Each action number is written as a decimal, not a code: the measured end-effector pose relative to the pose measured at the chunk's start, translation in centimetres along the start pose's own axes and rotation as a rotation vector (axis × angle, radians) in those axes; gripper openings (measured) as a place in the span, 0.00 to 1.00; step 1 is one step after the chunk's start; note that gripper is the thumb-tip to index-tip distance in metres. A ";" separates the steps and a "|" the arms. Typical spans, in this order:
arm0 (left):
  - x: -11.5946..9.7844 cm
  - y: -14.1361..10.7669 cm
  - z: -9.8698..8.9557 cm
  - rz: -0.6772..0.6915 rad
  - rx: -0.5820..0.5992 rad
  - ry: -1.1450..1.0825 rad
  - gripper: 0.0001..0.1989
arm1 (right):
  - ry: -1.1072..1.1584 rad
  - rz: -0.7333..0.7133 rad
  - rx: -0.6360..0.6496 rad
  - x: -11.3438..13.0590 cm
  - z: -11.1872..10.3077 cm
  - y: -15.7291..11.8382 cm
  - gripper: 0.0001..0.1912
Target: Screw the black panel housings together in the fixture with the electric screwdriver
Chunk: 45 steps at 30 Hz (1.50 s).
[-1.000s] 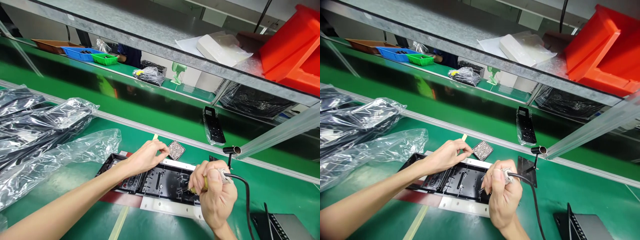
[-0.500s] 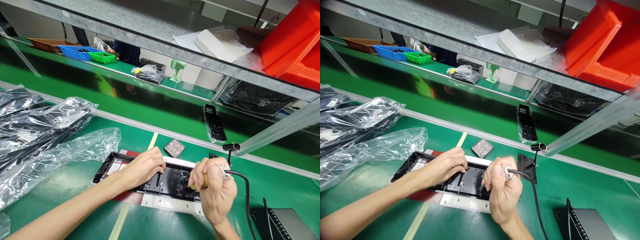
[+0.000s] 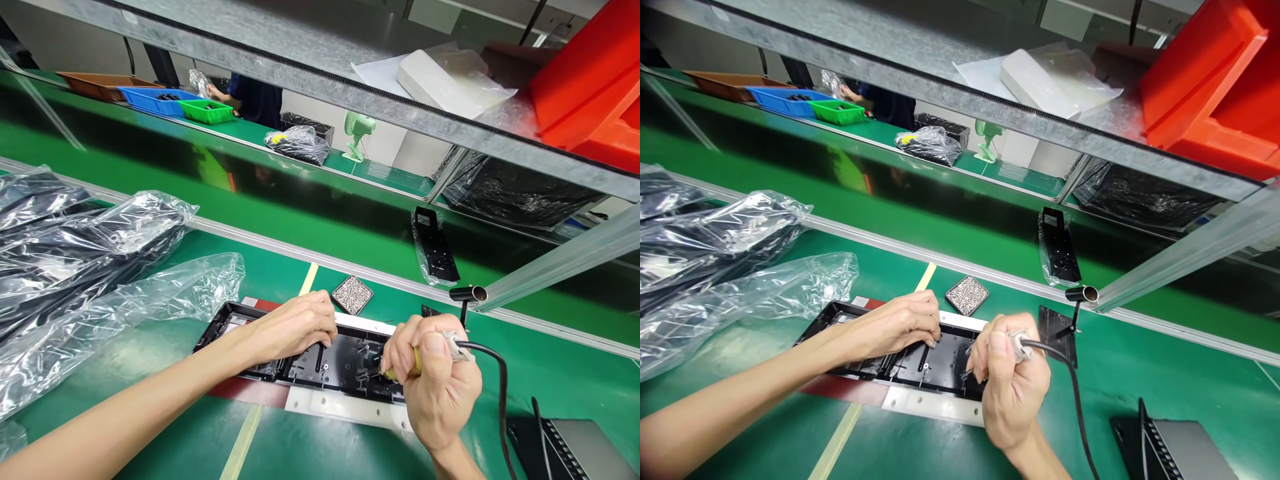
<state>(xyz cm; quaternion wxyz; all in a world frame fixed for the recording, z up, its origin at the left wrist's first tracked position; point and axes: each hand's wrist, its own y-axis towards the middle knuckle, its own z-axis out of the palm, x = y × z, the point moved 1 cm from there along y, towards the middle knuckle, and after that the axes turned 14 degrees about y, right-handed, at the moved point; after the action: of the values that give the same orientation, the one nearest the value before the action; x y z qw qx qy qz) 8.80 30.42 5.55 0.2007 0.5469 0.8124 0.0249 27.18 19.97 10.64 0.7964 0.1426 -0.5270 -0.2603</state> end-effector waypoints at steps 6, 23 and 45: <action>0.2 -0.5 0.3 -0.005 -0.038 -0.051 0.11 | 0.001 -0.001 0.003 0.0 -0.1 0.0 0.11; -0.8 -3.1 0.5 -0.001 -0.159 0.127 0.14 | 0.013 -0.012 0.003 -0.1 0.0 0.0 0.11; -10.1 4.8 -1.4 -0.484 -0.408 -0.759 0.25 | -0.338 -0.142 0.050 0.4 -0.3 -0.1 0.15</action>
<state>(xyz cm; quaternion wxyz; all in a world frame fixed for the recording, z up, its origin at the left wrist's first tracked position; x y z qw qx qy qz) 15.73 23.49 11.10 0.5854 0.2625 0.7644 -0.0645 27.52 19.59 10.78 0.6721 0.1535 -0.6484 -0.3228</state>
